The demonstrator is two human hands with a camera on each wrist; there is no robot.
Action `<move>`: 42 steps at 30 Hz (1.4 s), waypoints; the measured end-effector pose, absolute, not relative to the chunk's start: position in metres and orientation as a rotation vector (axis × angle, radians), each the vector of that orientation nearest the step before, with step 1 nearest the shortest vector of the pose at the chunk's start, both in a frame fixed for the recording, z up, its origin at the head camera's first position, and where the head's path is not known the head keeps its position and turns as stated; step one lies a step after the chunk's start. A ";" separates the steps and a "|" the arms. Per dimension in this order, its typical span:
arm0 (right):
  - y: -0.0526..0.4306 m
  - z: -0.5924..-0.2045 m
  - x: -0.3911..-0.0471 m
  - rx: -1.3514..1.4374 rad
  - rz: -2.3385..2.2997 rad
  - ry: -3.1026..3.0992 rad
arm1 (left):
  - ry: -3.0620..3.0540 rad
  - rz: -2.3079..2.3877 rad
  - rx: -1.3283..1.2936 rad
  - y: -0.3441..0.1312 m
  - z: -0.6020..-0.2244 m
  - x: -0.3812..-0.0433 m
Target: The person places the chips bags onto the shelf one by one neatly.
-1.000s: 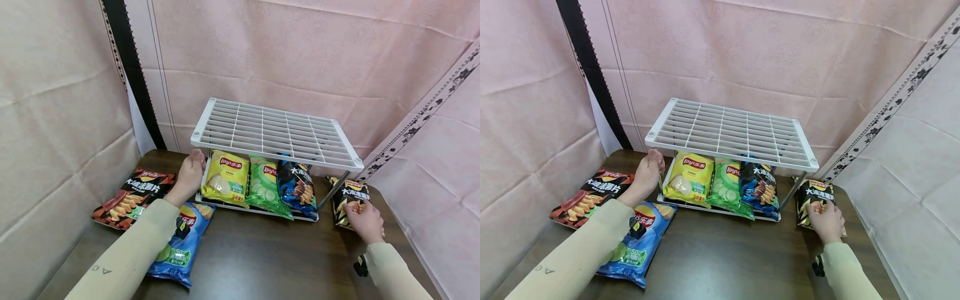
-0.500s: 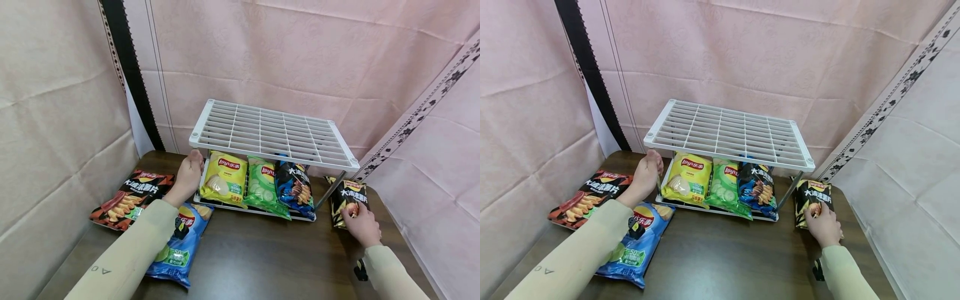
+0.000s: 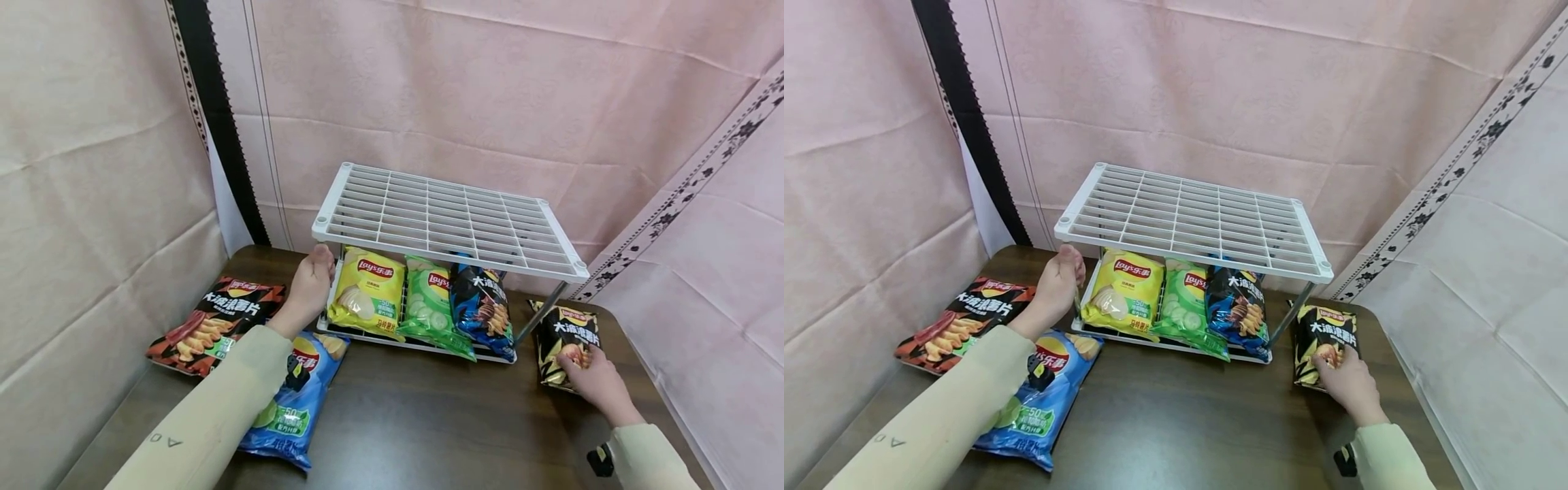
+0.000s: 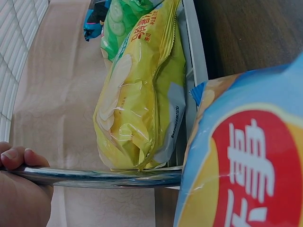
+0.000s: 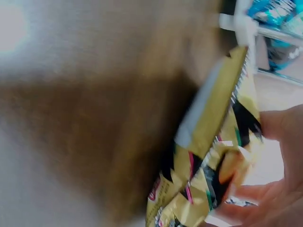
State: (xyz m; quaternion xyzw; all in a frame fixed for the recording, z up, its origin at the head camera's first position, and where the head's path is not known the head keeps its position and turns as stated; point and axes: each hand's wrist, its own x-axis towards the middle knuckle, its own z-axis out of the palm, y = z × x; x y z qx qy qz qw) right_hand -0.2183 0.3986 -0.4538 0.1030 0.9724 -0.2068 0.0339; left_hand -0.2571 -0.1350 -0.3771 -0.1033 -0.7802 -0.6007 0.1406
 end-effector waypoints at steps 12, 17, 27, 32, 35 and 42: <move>0.425 -0.442 -0.233 0.508 -0.888 2.740 | -2.245 -1.751 -0.289 -0.133 -0.372 -0.253; 0.434 -0.450 -0.238 0.553 -0.965 2.649 | -2.255 -1.736 -0.293 -0.133 -0.381 -0.262; 0.444 -0.465 -0.249 0.559 -0.944 2.647 | -2.243 -1.715 -0.257 -0.140 -0.409 -0.284; 0.446 -0.465 -0.251 0.549 -0.906 2.638 | -2.231 -1.713 -0.256 -0.139 -0.412 -0.284; 0.447 -0.465 -0.252 0.555 -0.874 2.642 | -2.230 -1.709 -0.257 -0.139 -0.412 -0.285; 0.451 -0.467 -0.255 0.629 -0.924 2.596 | -2.239 -1.695 -0.282 -0.135 -0.389 -0.268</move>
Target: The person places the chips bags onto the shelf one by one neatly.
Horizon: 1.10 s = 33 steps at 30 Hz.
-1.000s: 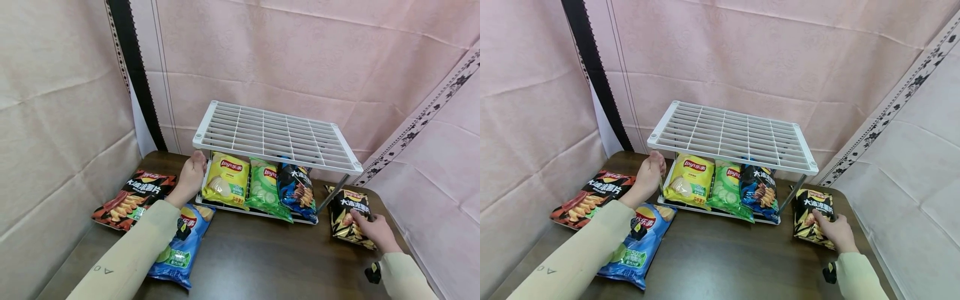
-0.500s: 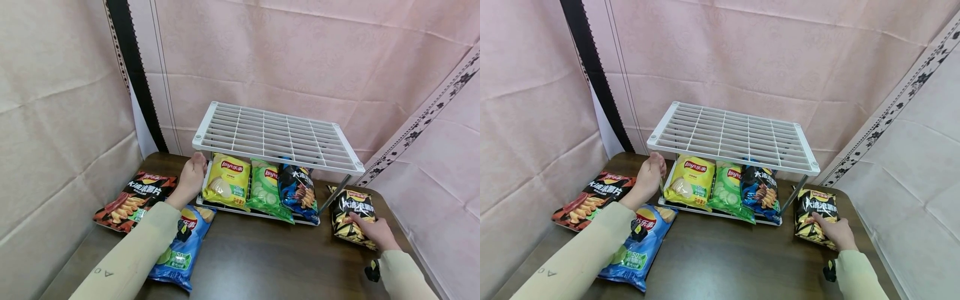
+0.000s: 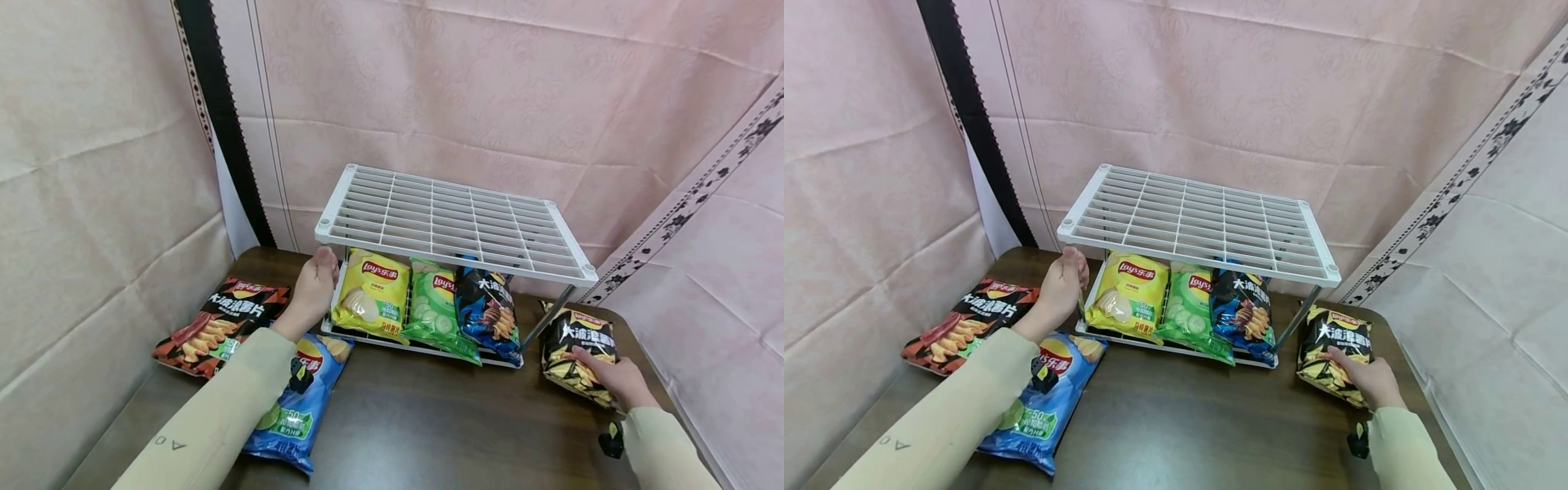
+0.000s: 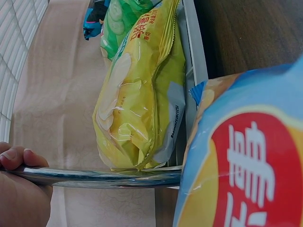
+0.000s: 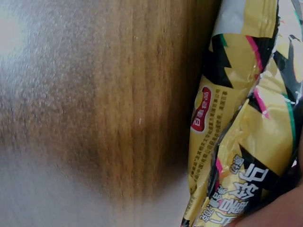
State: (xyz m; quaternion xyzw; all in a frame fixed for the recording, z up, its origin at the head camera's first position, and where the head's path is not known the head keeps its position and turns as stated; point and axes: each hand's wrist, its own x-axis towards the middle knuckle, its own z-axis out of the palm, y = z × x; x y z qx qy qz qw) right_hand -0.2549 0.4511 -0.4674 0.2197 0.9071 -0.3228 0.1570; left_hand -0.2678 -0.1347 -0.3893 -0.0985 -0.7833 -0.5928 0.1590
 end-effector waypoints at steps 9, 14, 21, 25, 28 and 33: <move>0.451 -0.465 -0.251 0.679 -1.037 2.577 | -2.242 -1.708 -0.267 -0.137 -0.402 -0.281; 0.447 -0.465 -0.251 0.718 -1.108 2.576 | -2.231 -1.707 -0.271 -0.138 -0.408 -0.285; 0.445 -0.466 -0.248 0.744 -1.187 2.555 | -2.229 -1.704 -0.262 -0.138 -0.408 -0.284; 0.447 -0.469 -0.244 0.808 -1.361 2.444 | -2.229 -1.718 -0.262 -0.138 -0.408 -0.284; 0.449 -0.470 -0.242 0.834 -1.437 2.392 | -2.235 -1.717 -0.254 -0.138 -0.408 -0.284; 0.451 -0.469 -0.240 0.874 -1.443 2.403 | -2.242 -1.711 -0.244 -0.138 -0.408 -0.282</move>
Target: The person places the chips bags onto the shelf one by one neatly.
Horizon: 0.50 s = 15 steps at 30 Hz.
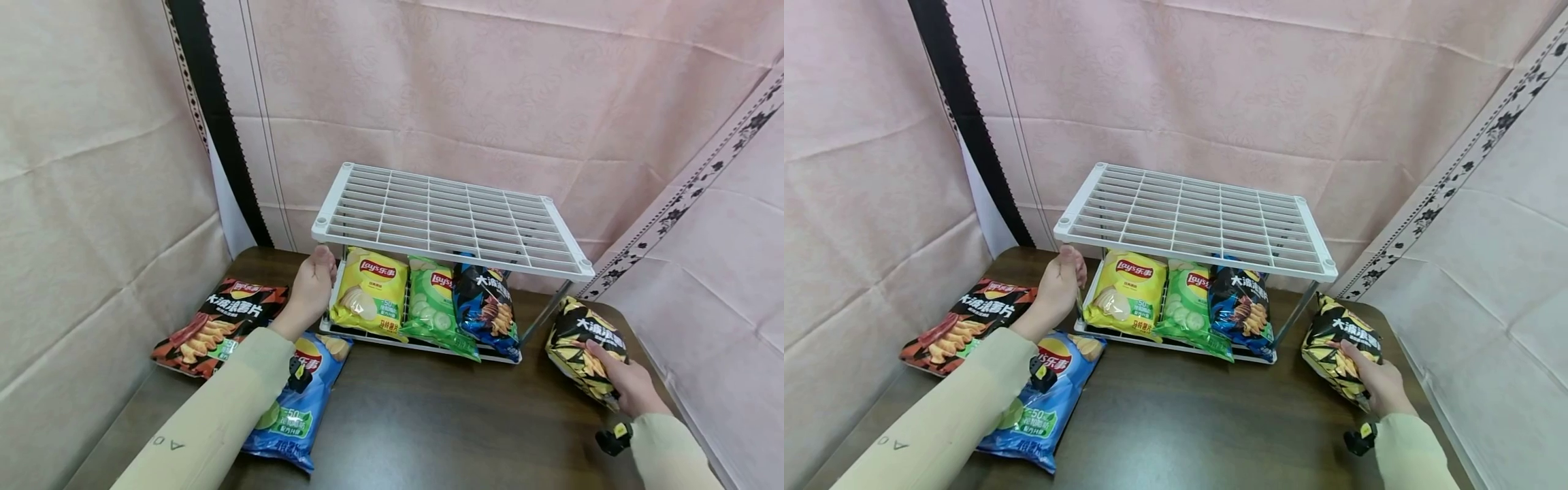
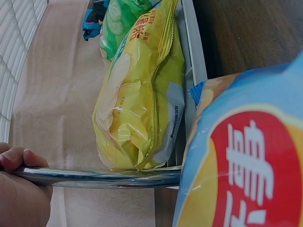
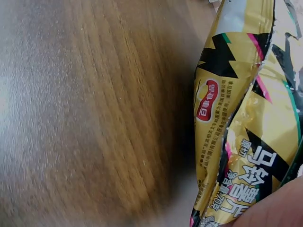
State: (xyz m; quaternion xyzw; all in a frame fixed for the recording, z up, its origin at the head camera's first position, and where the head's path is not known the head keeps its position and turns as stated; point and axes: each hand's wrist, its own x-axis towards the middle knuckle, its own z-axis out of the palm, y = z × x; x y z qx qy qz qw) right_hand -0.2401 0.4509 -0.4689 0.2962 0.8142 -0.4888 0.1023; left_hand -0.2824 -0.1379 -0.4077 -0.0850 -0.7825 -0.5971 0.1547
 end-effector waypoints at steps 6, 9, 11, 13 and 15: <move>0.451 -0.458 -0.235 0.883 -1.442 2.454 | -2.238 -1.714 -0.243 -0.137 -0.406 -0.281; 0.451 -0.448 -0.232 0.868 -1.475 2.459 | -2.239 -1.719 -0.242 -0.136 -0.406 -0.281; 0.452 -0.439 -0.230 0.842 -1.521 2.447 | -2.238 -1.722 -0.242 -0.136 -0.406 -0.281; 0.452 -0.429 -0.227 0.825 -1.587 2.425 | -2.241 -1.719 -0.244 -0.136 -0.406 -0.281; 0.452 -0.418 -0.225 0.793 -1.632 2.407 | -2.236 -1.715 -0.253 -0.137 -0.406 -0.281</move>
